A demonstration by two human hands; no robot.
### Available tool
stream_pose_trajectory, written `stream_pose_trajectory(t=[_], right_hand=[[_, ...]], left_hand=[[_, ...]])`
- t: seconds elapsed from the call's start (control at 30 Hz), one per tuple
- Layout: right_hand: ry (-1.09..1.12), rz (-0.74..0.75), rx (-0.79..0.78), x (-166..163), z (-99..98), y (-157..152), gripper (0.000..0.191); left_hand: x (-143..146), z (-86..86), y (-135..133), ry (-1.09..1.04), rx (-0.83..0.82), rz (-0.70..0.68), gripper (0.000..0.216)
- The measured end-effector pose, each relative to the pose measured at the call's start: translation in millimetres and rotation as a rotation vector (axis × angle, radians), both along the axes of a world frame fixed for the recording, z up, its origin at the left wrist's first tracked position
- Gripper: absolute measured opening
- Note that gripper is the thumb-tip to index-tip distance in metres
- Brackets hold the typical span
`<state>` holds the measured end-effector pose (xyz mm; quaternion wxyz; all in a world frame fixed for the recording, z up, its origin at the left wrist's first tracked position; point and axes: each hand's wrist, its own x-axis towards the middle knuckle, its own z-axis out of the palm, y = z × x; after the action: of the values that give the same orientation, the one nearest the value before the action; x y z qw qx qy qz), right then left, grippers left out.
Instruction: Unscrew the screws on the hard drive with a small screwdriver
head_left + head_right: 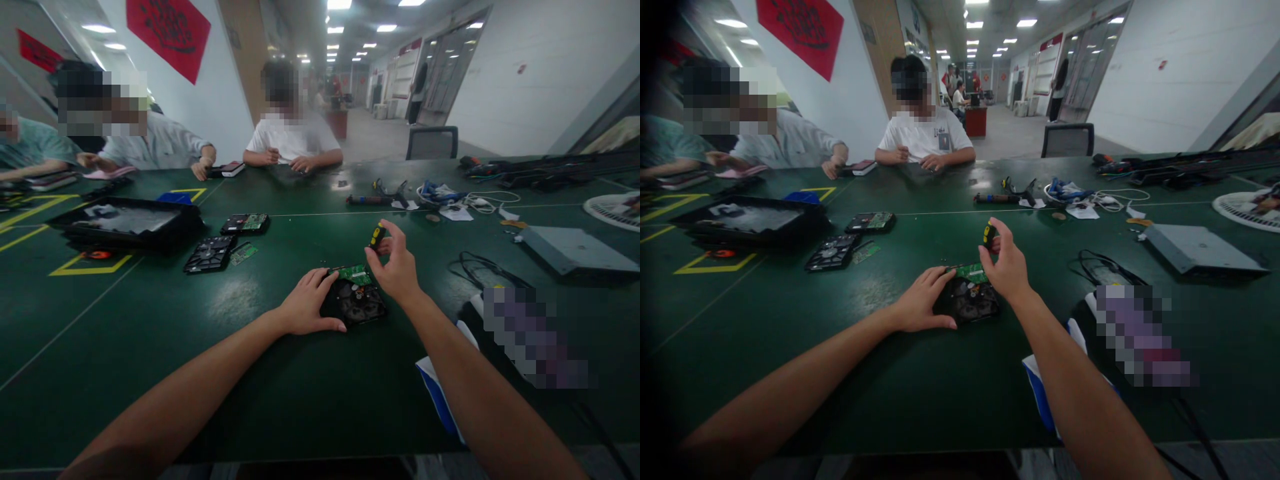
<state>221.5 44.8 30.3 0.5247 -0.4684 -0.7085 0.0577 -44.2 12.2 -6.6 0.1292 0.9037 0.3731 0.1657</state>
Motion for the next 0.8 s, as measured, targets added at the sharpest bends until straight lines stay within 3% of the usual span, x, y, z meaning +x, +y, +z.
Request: stream_pose_trajectory(t=[0.43, 0.8], right_hand=[[-0.027, 0.032, -0.02, 2.8, -0.3, 2.2, 0.07], [-0.058, -0.026, 0.004, 1.8, 2.6, 0.4, 0.073]], left_hand=[[-0.9, 0.4, -0.2, 0.009, 0.005, 0.001, 0.128], [-0.4, -0.5, -0.2, 0.005, 0.006, 0.003, 0.127]])
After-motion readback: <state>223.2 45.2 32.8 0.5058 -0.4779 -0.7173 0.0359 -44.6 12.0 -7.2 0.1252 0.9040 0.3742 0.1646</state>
